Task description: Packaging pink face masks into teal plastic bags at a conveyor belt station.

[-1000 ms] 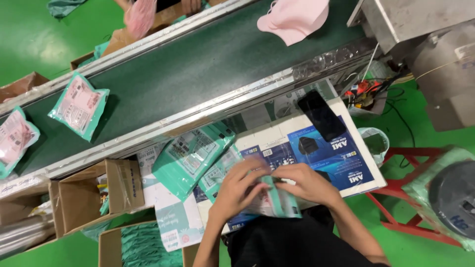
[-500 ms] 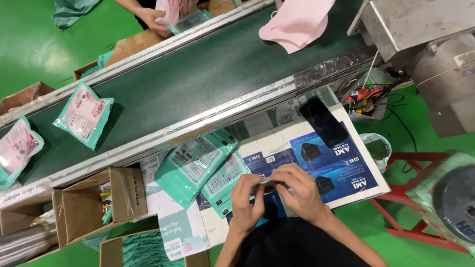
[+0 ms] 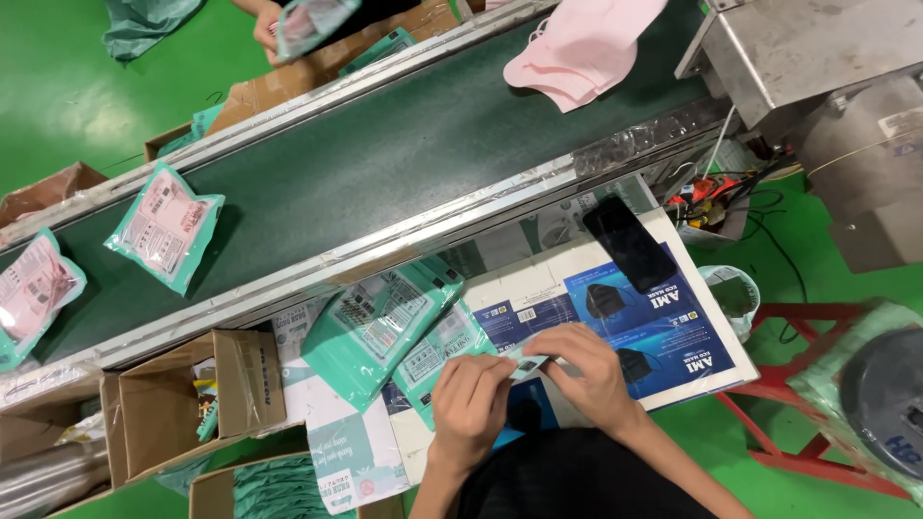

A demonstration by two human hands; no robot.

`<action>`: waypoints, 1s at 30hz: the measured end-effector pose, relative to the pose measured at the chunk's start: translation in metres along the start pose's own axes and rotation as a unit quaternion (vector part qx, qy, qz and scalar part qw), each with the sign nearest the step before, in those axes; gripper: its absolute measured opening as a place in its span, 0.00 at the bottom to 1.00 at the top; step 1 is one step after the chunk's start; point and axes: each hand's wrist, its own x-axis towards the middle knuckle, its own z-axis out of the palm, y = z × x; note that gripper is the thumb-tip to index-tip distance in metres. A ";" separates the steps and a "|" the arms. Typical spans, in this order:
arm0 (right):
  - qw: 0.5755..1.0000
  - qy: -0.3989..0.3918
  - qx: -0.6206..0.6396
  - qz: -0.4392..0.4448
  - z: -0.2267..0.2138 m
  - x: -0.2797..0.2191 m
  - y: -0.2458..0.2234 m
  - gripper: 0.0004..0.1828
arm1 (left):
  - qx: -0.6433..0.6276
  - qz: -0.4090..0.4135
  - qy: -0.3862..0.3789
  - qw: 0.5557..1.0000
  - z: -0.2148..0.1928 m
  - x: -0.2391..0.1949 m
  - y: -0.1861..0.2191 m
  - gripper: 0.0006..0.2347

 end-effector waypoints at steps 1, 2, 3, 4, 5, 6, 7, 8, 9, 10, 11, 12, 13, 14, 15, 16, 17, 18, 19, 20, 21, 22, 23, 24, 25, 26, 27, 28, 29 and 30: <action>1.000 0.001 -0.002 0.000 0.000 -0.001 0.002 0.13 | -0.001 0.001 0.000 1.000 -0.001 0.001 0.001 0.12; 1.000 0.001 -0.005 0.003 0.000 -0.003 0.005 0.12 | 0.012 0.012 0.000 1.000 -0.002 0.003 0.001 0.12; 1.000 -0.001 -0.007 0.008 0.000 -0.005 0.007 0.12 | 0.026 0.020 0.000 0.999 -0.004 0.003 0.003 0.13; 1.000 -0.002 -0.007 0.008 -0.002 -0.005 0.002 0.12 | 0.025 0.019 0.000 0.999 -0.005 0.004 0.005 0.13; 1.000 0.006 -0.010 0.001 -0.002 -0.003 -0.002 0.13 | 0.015 0.018 0.005 1.000 -0.006 0.006 0.005 0.13; 1.000 0.014 -0.013 -0.006 -0.003 -0.001 -0.006 0.13 | 0.005 0.018 0.009 1.000 -0.007 0.008 0.006 0.13; 1.000 0.013 -0.011 -0.006 -0.004 -0.001 -0.006 0.13 | 0.006 0.017 0.009 1.000 -0.009 0.008 0.008 0.13; 0.999 0.033 -0.019 -0.011 -0.005 -0.001 -0.006 0.14 | 0.001 0.015 0.012 1.000 -0.010 0.009 0.010 0.13; 0.998 0.052 -0.028 -0.017 -0.006 -0.002 -0.005 0.15 | -0.005 0.012 0.016 1.000 -0.010 0.010 0.013 0.14; 0.998 0.052 -0.028 -0.017 -0.005 0.001 -0.005 0.15 | -0.005 0.013 0.016 1.000 -0.012 0.012 0.013 0.14; 0.998 0.057 -0.035 -0.018 -0.006 0.001 -0.006 0.14 | -0.002 0.019 0.021 1.000 -0.012 0.014 0.016 0.14; 0.997 0.061 -0.042 -0.018 -0.008 0.001 -0.007 0.13 | 0.002 0.026 0.027 0.999 -0.013 0.015 0.019 0.14; 0.997 0.061 -0.043 -0.018 -0.008 0.004 -0.009 0.13 | 0.001 0.026 0.027 0.999 -0.015 0.017 0.020 0.14; 0.996 0.063 -0.046 -0.034 -0.010 0.007 -0.012 0.14 | -0.002 0.014 0.033 0.999 -0.018 0.019 0.022 0.14; 0.995 0.066 -0.049 -0.051 -0.010 0.011 -0.015 0.14 | -0.003 0.004 0.040 0.999 -0.020 0.022 0.023 0.14; 0.995 0.068 -0.049 -0.052 -0.013 0.013 -0.014 0.14 | -0.003 0.006 0.040 0.999 -0.021 0.022 0.023 0.14; 0.995 0.066 -0.046 -0.054 -0.015 0.015 -0.014 0.14 | 0.003 -0.009 0.045 0.999 -0.022 0.021 0.024 0.14; 0.995 0.064 -0.043 -0.056 -0.016 0.017 -0.013 0.15 | 0.009 -0.023 0.051 0.998 -0.024 0.021 0.025 0.15; 0.996 0.062 -0.043 -0.055 -0.017 0.015 -0.012 0.15 | 0.009 -0.025 0.051 0.998 -0.023 0.020 0.025 0.15; 0.997 0.052 -0.035 -0.045 -0.017 0.014 -0.010 0.14 | 0.010 -0.021 0.047 0.999 -0.023 0.020 0.025 0.15; 0.998 0.043 -0.028 -0.036 -0.016 0.013 -0.009 0.14 | 0.012 -0.015 0.044 0.999 -0.022 0.021 0.025 0.14; 0.998 0.043 -0.028 -0.036 -0.014 0.011 -0.006 0.14 | 0.012 -0.015 0.044 0.999 -0.023 0.021 0.025 0.14; 0.999 0.038 -0.021 -0.032 -0.011 0.008 -0.005 0.14 | 0.016 -0.026 0.043 0.999 -0.024 0.020 0.025 0.14; 0.999 0.032 -0.015 -0.028 -0.008 0.005 -0.003 0.14 | 0.020 -0.037 0.041 0.998 -0.026 0.020 0.026 0.14; 0.999 0.032 -0.013 -0.027 -0.008 0.006 -0.004 0.14 | 0.021 -0.038 0.040 0.998 -0.025 0.020 0.026 0.14; 0.999 0.031 0.001 -0.024 -0.007 0.007 -0.006 0.14 | 0.016 -0.032 0.039 0.999 -0.025 0.019 0.026 0.14; 0.999 0.030 0.015 -0.021 -0.007 0.008 -0.007 0.15 | 0.010 -0.024 0.037 0.999 -0.024 0.019 0.025 0.13; 0.999 0.030 0.015 -0.019 -0.010 0.009 -0.005 0.15 | 0.010 -0.024 0.036 0.999 -0.025 0.019 0.025 0.13; 0.999 0.033 0.012 -0.020 -0.012 0.010 -0.002 0.14 | 0.017 -0.024 0.036 0.999 -0.026 0.018 0.024 0.13; 0.999 0.037 0.009 -0.020 -0.015 0.012 0.000 0.14 | 0.024 -0.023 0.037 0.999 -0.027 0.018 0.023 0.13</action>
